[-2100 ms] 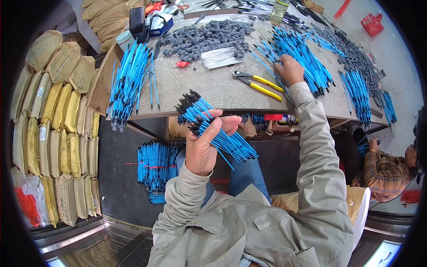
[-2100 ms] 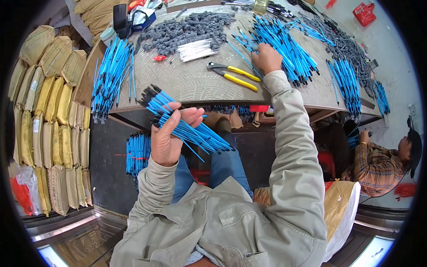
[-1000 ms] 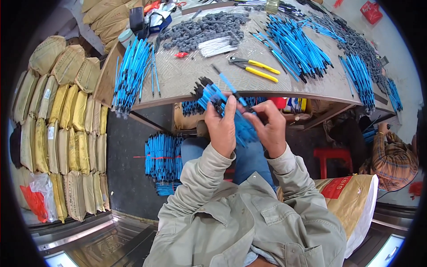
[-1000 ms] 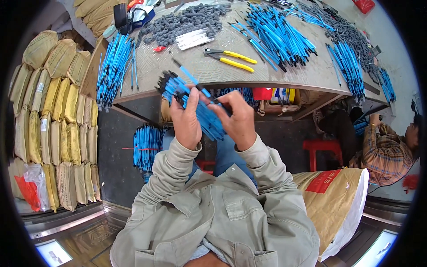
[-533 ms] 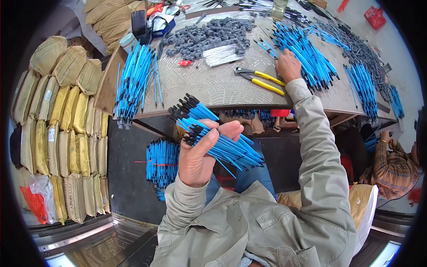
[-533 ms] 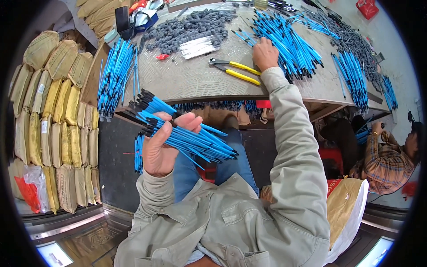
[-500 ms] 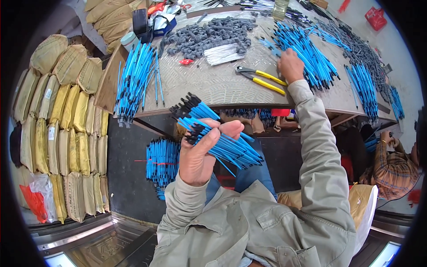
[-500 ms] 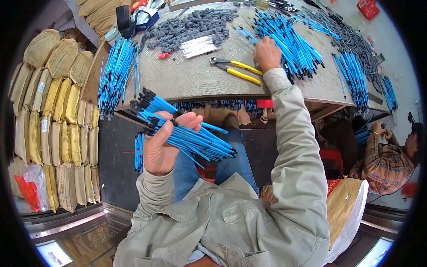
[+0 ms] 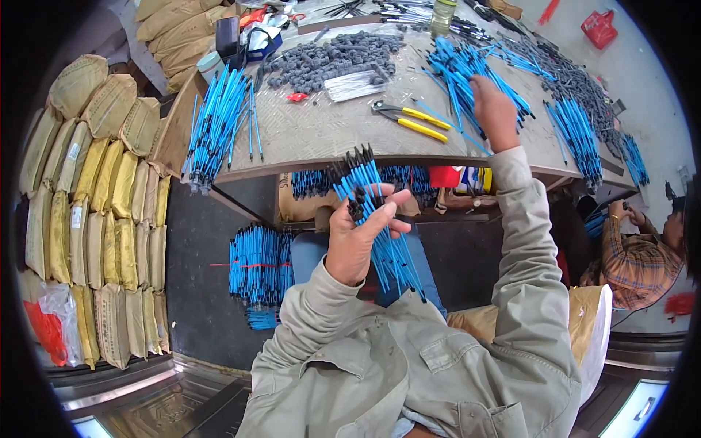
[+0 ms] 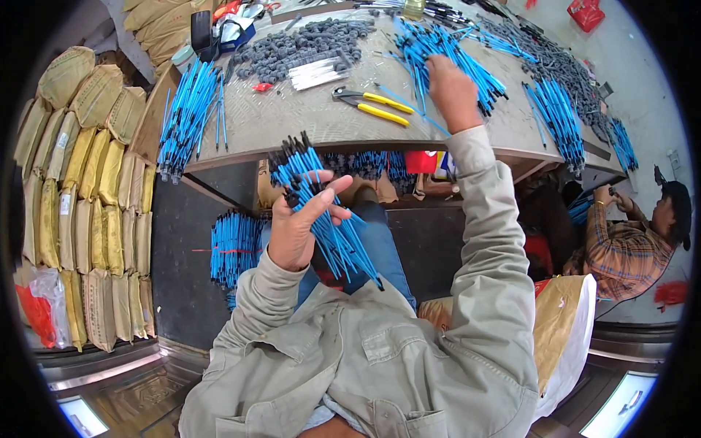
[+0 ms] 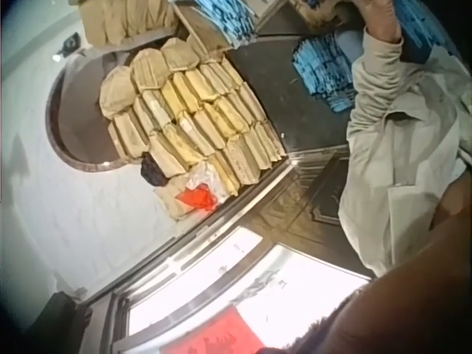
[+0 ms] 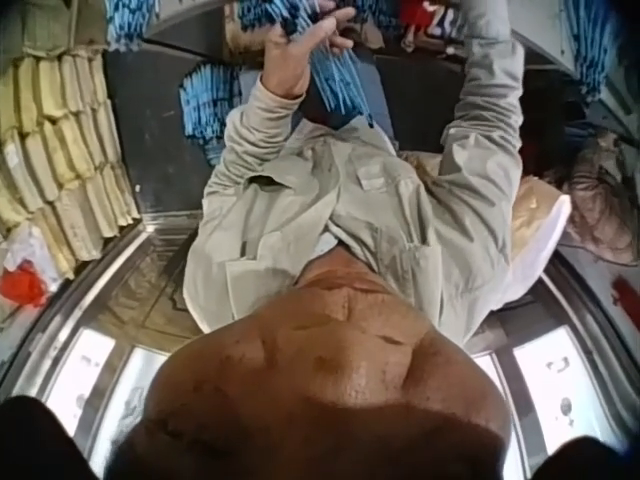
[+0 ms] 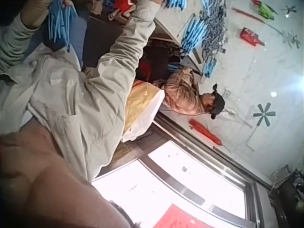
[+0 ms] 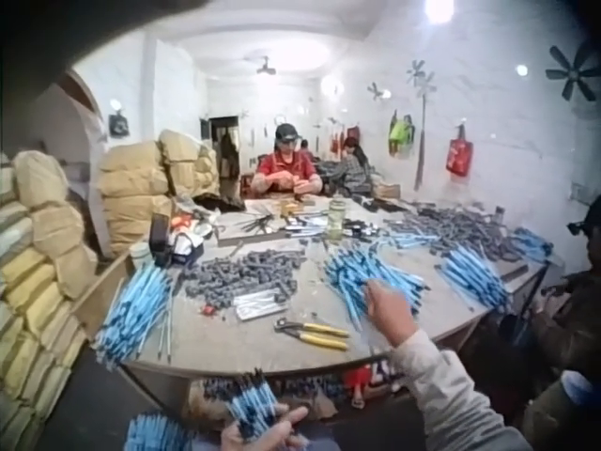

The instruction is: Assembling small blue and black plastic components on a production floor.

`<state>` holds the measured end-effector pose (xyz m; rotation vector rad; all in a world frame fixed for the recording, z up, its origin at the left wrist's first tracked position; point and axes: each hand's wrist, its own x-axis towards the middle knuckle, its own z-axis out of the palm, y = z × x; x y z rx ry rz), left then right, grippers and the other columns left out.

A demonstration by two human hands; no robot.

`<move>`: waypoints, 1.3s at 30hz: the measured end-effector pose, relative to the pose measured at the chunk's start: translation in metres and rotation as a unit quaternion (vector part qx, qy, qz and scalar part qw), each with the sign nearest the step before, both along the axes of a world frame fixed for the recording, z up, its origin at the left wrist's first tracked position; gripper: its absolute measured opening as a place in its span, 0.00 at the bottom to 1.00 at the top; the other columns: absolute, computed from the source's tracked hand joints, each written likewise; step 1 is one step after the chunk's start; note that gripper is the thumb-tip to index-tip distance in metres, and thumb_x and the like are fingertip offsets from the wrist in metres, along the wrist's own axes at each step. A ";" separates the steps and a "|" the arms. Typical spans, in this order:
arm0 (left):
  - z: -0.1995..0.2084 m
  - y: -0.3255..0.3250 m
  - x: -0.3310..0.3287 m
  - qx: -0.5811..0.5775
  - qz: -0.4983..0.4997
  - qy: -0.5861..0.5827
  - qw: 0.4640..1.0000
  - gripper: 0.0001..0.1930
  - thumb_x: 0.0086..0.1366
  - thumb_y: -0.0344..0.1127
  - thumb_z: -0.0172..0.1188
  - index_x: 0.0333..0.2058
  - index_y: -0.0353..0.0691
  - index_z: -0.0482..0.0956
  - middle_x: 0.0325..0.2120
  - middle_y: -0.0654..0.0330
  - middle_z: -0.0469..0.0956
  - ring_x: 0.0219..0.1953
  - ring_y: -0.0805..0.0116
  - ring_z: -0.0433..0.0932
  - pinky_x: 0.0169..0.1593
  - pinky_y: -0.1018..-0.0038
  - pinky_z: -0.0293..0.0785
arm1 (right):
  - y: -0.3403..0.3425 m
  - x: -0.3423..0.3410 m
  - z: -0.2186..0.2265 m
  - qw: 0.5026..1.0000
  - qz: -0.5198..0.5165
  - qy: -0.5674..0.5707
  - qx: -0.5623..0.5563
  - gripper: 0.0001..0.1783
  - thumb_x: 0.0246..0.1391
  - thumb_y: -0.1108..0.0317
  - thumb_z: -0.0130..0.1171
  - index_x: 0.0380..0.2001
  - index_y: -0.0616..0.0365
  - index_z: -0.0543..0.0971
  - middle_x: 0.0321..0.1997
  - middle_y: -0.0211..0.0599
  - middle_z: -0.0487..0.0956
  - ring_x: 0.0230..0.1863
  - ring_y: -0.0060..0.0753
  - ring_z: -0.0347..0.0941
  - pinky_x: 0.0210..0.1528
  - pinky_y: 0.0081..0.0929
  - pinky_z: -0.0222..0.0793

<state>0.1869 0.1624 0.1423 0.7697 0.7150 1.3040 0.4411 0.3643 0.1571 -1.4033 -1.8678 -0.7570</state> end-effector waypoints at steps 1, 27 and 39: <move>0.001 -0.003 -0.001 -0.014 -0.004 0.002 1.000 0.10 0.60 0.26 0.53 0.42 0.37 0.72 0.40 0.49 0.78 0.32 0.65 0.79 0.35 0.78 0.72 | -0.016 -0.005 0.013 0.999 0.010 0.037 0.030 0.08 0.53 0.63 0.53 0.35 0.51 0.76 0.33 0.29 0.79 0.28 0.37 0.75 0.26 0.32 0.68; -0.019 0.007 0.006 0.082 0.174 -0.052 0.980 0.09 0.62 0.26 0.54 0.41 0.34 0.74 0.28 0.57 0.78 0.30 0.73 0.76 0.37 0.80 0.73 | -0.190 -0.117 -0.062 0.871 0.326 0.335 -0.149 0.15 0.44 0.80 0.59 0.39 0.60 0.78 0.34 0.36 0.75 0.25 0.30 0.69 0.25 0.20 0.65; -0.003 -0.032 -0.008 0.097 0.011 0.106 0.990 0.09 0.53 0.21 0.61 0.35 0.36 0.79 0.29 0.61 0.80 0.31 0.77 0.74 0.35 0.82 0.70 | -0.205 -0.112 0.001 0.789 0.461 0.373 -0.165 0.10 0.41 0.73 0.62 0.31 0.60 0.79 0.51 0.39 0.71 0.54 0.40 0.62 0.55 0.34 0.55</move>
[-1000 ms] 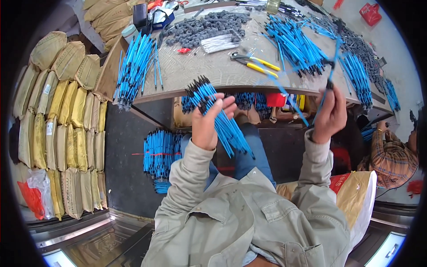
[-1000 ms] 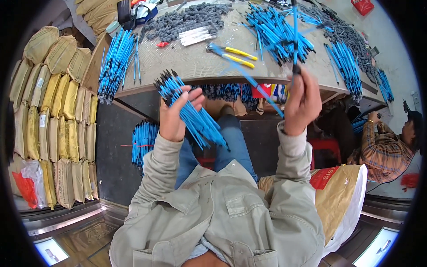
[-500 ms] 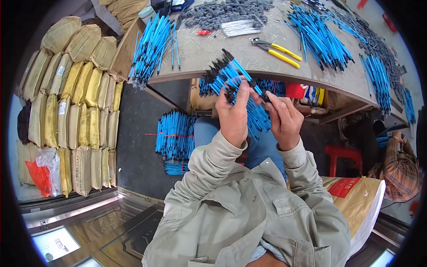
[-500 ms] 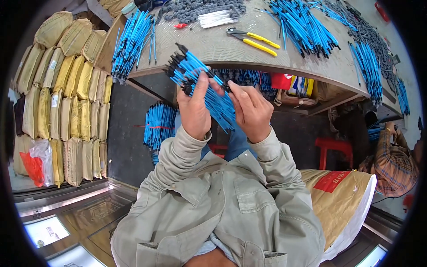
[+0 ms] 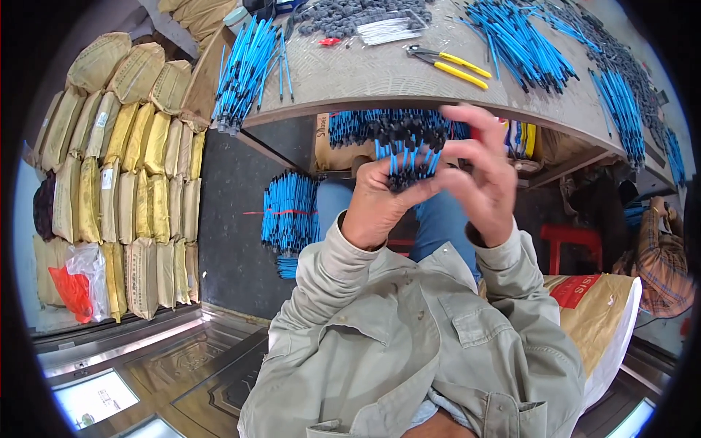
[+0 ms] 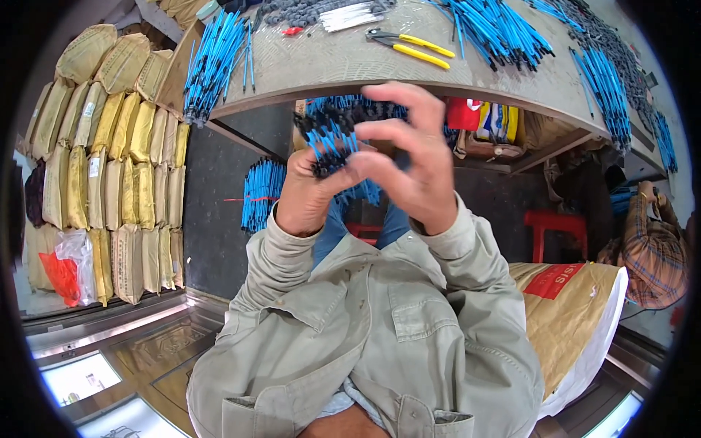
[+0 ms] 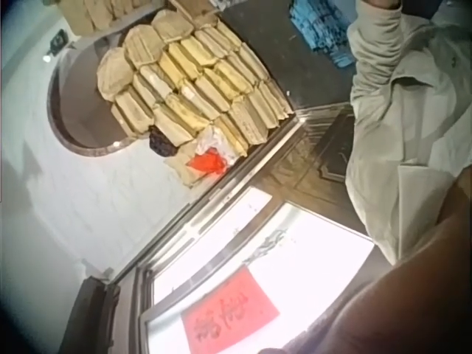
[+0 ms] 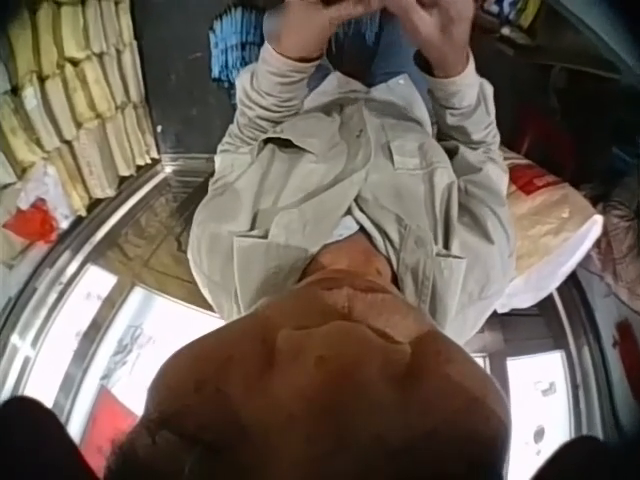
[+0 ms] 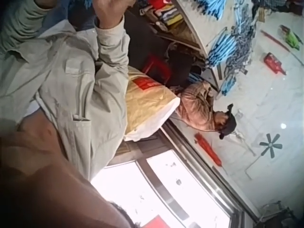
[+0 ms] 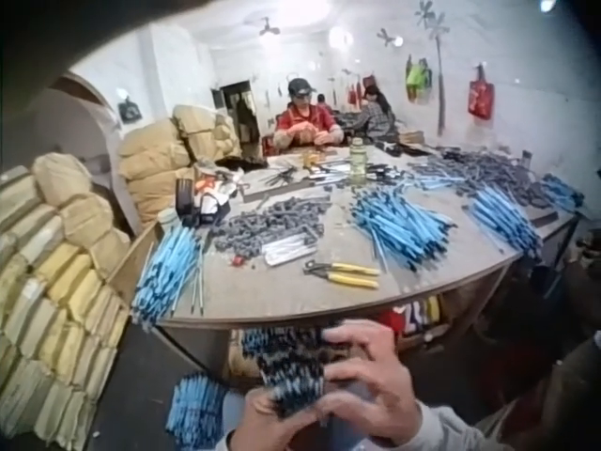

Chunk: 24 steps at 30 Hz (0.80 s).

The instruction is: Assembling small blue and black plastic components on a production floor.

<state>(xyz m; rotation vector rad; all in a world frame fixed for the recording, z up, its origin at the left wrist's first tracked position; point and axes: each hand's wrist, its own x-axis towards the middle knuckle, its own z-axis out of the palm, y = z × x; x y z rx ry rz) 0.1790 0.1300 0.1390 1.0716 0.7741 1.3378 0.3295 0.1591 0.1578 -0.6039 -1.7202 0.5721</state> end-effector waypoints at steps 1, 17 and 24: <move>-0.002 -0.003 0.000 0.000 0.006 0.023 1.000 0.09 0.52 0.21 0.61 0.34 0.36 0.80 0.29 0.62 0.80 0.30 0.77 0.74 0.35 0.82 0.70 | -0.001 -0.002 -0.001 1.000 -0.002 -0.002 0.002 0.10 0.41 0.73 0.62 0.31 0.60 0.79 0.51 0.39 0.71 0.54 0.40 0.62 0.55 0.34 0.55; -0.014 -0.010 0.006 -0.007 -0.021 0.085 0.996 0.09 0.49 0.20 0.63 0.32 0.35 0.80 0.25 0.67 0.78 0.26 0.79 0.69 0.31 0.84 0.67 | -0.011 -0.002 -0.017 0.992 0.060 0.051 -0.103 0.06 0.43 0.71 0.61 0.28 0.58 0.80 0.43 0.37 0.77 0.52 0.41 0.66 0.54 0.35 0.57; -0.018 -0.001 0.018 0.068 -0.007 0.099 0.993 0.07 0.50 0.22 0.63 0.30 0.34 0.80 0.22 0.67 0.77 0.24 0.80 0.67 0.29 0.84 0.66 | 0.001 0.001 -0.014 0.993 0.048 -0.020 -0.105 0.06 0.48 0.74 0.56 0.28 0.62 0.80 0.46 0.39 0.74 0.56 0.41 0.61 0.57 0.35 0.55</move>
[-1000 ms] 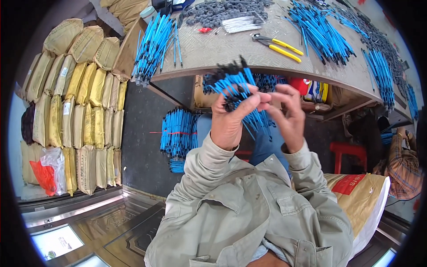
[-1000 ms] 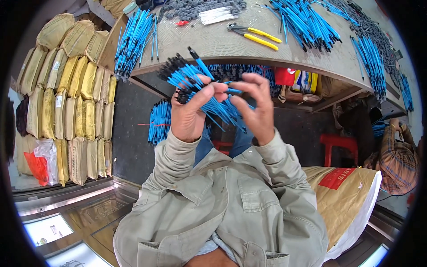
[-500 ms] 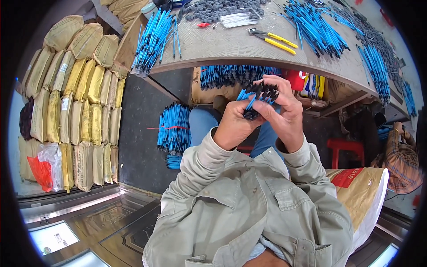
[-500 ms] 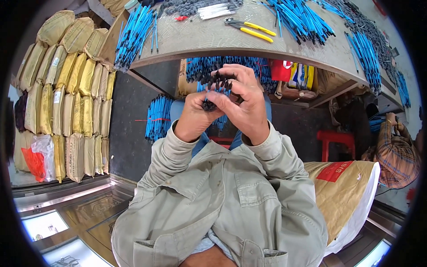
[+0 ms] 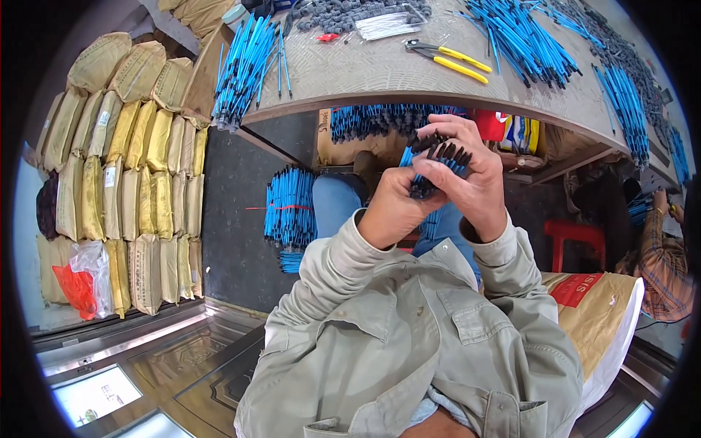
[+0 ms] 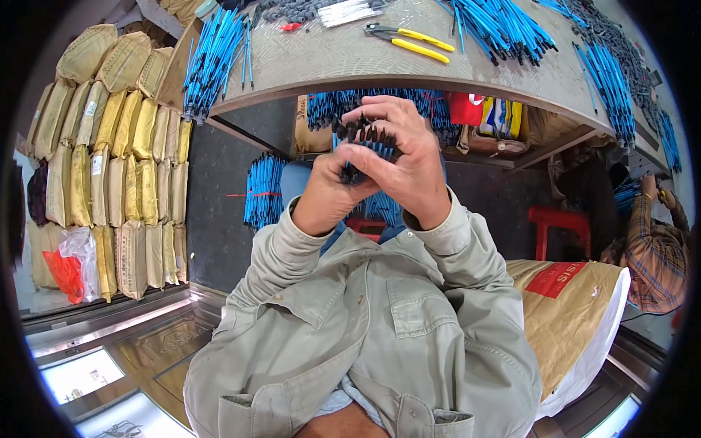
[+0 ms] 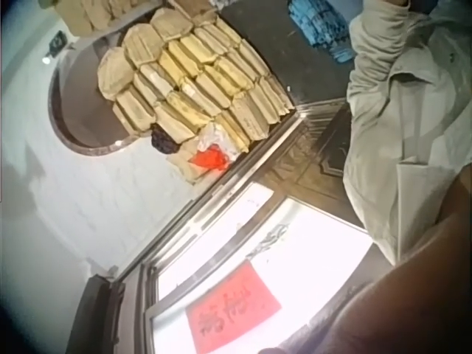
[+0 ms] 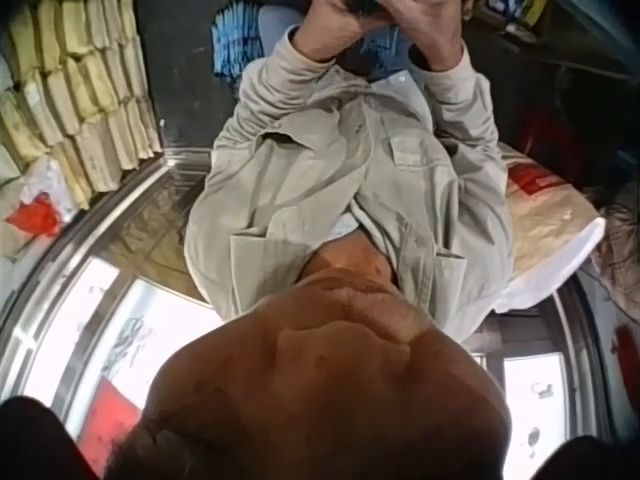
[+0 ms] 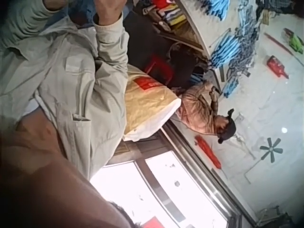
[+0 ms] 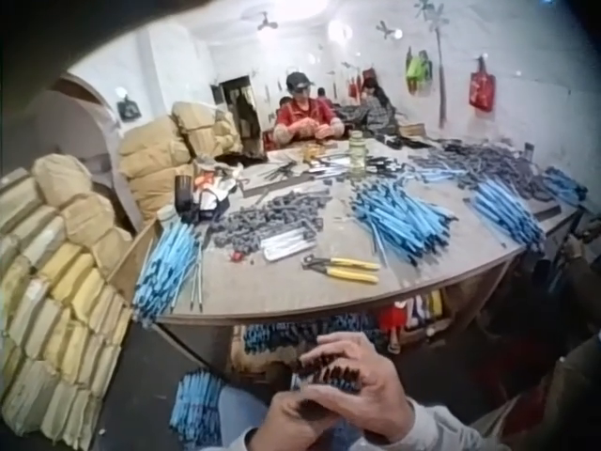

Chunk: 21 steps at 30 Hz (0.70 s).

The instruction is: Assembling small blue and black plastic components on a production floor.

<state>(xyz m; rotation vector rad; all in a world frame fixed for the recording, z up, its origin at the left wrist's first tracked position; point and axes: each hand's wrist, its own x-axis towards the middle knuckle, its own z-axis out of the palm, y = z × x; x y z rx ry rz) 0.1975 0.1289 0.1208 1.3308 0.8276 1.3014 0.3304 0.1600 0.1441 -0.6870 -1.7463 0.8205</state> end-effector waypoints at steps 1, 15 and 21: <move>0.000 0.001 0.000 -0.022 0.004 0.016 1.000 0.07 0.50 0.22 0.63 0.30 0.34 0.80 0.21 0.67 0.77 0.24 0.80 0.67 0.29 0.84 0.66 | 0.002 0.001 -0.001 1.000 -0.010 -0.007 0.001 0.06 0.48 0.73 0.56 0.28 0.62 0.80 0.46 0.38 0.74 0.56 0.41 0.61 0.56 0.35 0.55; 0.000 0.016 -0.013 -0.176 -0.120 -0.033 0.976 0.11 0.50 0.20 0.62 0.35 0.29 0.78 0.28 0.54 0.81 0.28 0.68 0.79 0.36 0.79 0.76 | 0.041 0.007 -0.016 0.967 0.132 0.115 -0.186 0.06 0.46 0.71 0.60 0.27 0.61 0.81 0.44 0.38 0.76 0.48 0.34 0.67 0.47 0.28 0.62; 0.011 0.016 -0.011 -0.164 -0.068 -0.096 0.979 0.10 0.52 0.20 0.61 0.36 0.31 0.79 0.29 0.54 0.81 0.33 0.70 0.79 0.39 0.79 0.77 | 0.029 0.001 0.000 0.969 0.082 0.195 -0.126 0.06 0.45 0.74 0.57 0.27 0.63 0.80 0.43 0.40 0.75 0.38 0.31 0.68 0.41 0.23 0.64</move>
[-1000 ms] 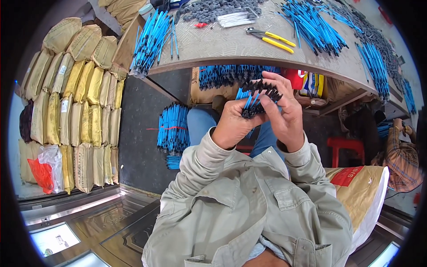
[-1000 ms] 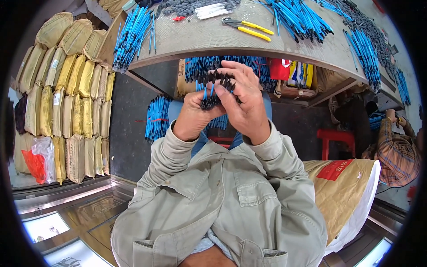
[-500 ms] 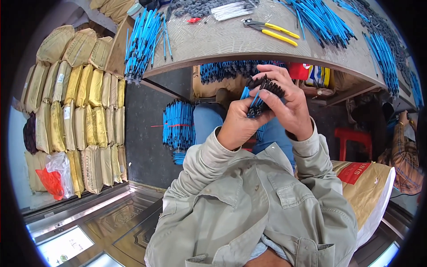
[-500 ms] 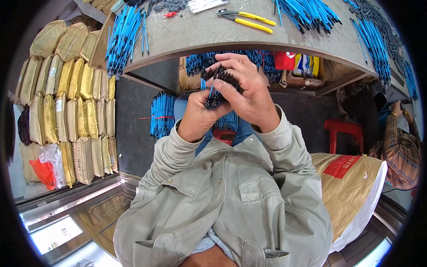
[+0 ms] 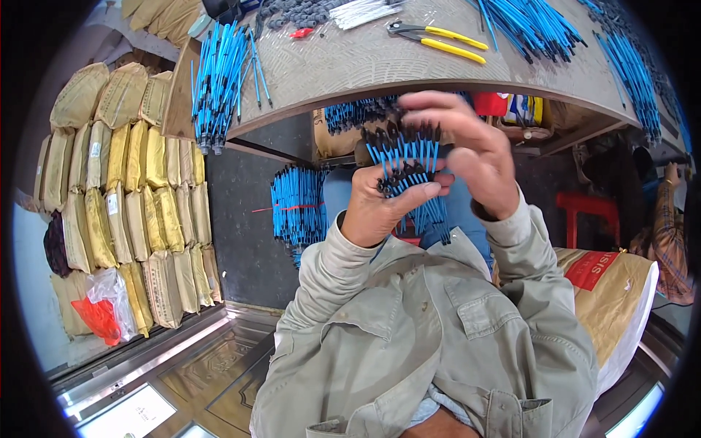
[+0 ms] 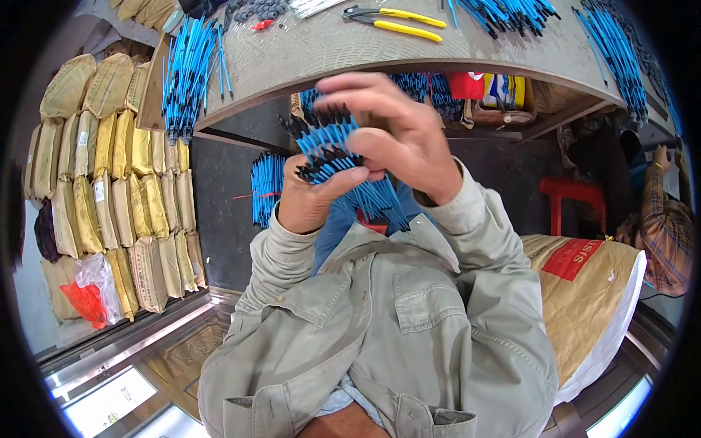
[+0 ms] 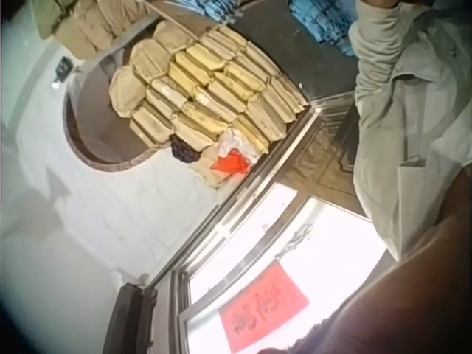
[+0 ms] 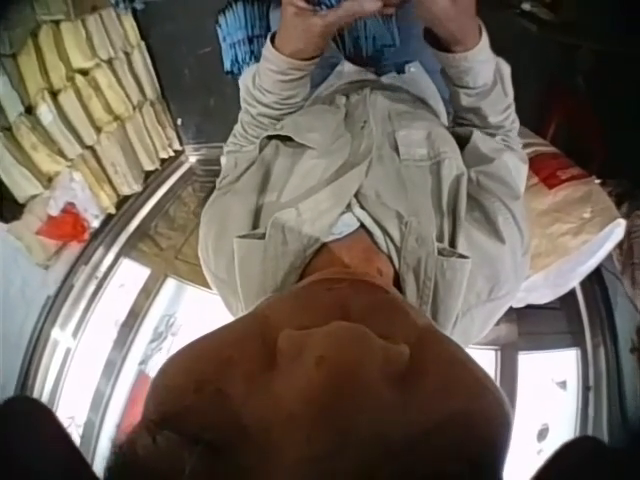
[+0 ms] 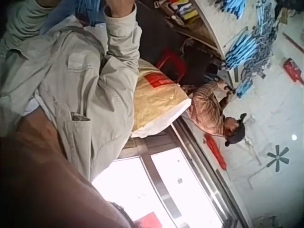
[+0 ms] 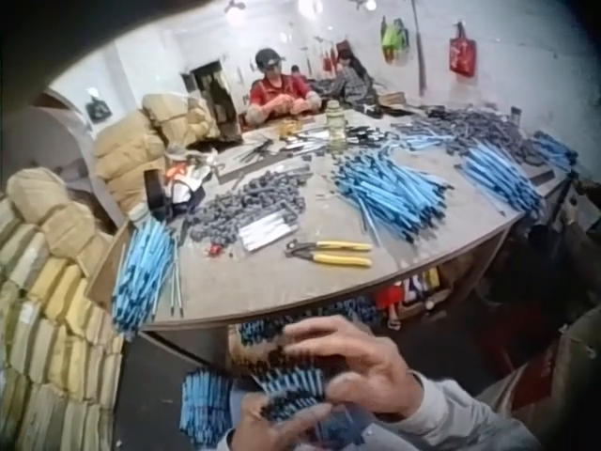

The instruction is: Assembling small blue and black plastic components on a production floor.

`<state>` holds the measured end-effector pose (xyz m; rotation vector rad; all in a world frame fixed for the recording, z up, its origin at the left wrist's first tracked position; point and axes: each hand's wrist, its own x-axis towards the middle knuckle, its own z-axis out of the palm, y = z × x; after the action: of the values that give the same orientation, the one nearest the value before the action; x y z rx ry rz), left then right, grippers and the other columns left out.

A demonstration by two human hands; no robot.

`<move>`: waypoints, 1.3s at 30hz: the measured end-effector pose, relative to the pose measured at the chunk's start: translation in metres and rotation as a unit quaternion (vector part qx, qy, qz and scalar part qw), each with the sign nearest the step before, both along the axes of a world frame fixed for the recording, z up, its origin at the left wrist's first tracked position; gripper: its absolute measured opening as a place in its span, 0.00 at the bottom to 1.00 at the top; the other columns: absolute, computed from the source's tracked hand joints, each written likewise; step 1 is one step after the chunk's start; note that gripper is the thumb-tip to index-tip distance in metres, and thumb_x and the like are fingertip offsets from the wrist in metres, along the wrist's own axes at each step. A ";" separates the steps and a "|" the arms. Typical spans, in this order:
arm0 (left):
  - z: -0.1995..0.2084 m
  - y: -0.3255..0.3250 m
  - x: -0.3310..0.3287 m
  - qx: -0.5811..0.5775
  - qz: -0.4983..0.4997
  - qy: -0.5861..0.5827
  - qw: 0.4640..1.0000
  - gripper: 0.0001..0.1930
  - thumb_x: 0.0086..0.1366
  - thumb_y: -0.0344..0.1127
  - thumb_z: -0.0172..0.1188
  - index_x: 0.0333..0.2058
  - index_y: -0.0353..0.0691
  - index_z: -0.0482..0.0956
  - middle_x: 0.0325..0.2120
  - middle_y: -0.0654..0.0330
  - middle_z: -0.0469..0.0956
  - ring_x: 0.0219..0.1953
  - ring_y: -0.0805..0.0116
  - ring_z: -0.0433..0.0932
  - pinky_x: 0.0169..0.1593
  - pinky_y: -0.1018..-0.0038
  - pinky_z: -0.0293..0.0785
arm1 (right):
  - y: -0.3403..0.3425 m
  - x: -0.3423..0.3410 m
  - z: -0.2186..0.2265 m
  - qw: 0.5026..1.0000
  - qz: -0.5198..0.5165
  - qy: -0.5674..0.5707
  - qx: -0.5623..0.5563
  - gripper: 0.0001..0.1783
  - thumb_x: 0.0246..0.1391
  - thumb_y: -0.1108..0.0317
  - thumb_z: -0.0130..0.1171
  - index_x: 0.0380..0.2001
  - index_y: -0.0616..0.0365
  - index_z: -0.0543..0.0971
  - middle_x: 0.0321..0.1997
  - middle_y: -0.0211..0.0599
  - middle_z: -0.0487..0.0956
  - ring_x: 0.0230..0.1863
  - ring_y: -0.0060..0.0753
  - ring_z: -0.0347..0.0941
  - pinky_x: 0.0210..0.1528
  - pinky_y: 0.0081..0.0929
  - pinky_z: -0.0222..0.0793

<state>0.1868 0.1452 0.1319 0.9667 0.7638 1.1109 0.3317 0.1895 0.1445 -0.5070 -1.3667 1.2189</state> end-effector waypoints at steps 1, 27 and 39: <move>0.002 0.000 -0.002 -0.007 0.010 -0.008 1.000 0.11 0.52 0.20 0.61 0.36 0.31 0.79 0.29 0.54 0.81 0.33 0.69 0.79 0.40 0.79 0.77 | -0.003 0.000 -0.002 1.000 0.005 0.002 0.002 0.06 0.45 0.74 0.57 0.27 0.63 0.80 0.43 0.40 0.75 0.38 0.31 0.68 0.41 0.23 0.64; 0.007 0.007 -0.009 0.042 0.043 -0.063 0.996 0.13 0.53 0.19 0.61 0.39 0.33 0.77 0.33 0.50 0.81 0.34 0.66 0.80 0.41 0.78 0.77 | -0.042 0.012 -0.057 0.991 -0.131 0.007 -0.040 0.04 0.45 0.79 0.58 0.26 0.61 0.73 0.27 0.30 0.70 0.22 0.18 0.57 0.25 0.14 0.52; -0.007 0.015 -0.007 0.071 0.060 -0.005 0.996 0.12 0.54 0.20 0.60 0.39 0.30 0.77 0.32 0.48 0.80 0.35 0.62 0.80 0.43 0.73 0.77 | 0.265 0.121 -0.004 0.630 -0.481 -0.605 0.082 0.18 0.54 0.47 0.51 0.36 0.46 0.80 0.28 0.30 0.78 0.28 0.32 0.71 0.30 0.27 0.66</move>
<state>0.1795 0.1599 0.1250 1.0447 0.7491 1.2878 0.4528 0.4543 0.1409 -1.8369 -1.7649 -0.3492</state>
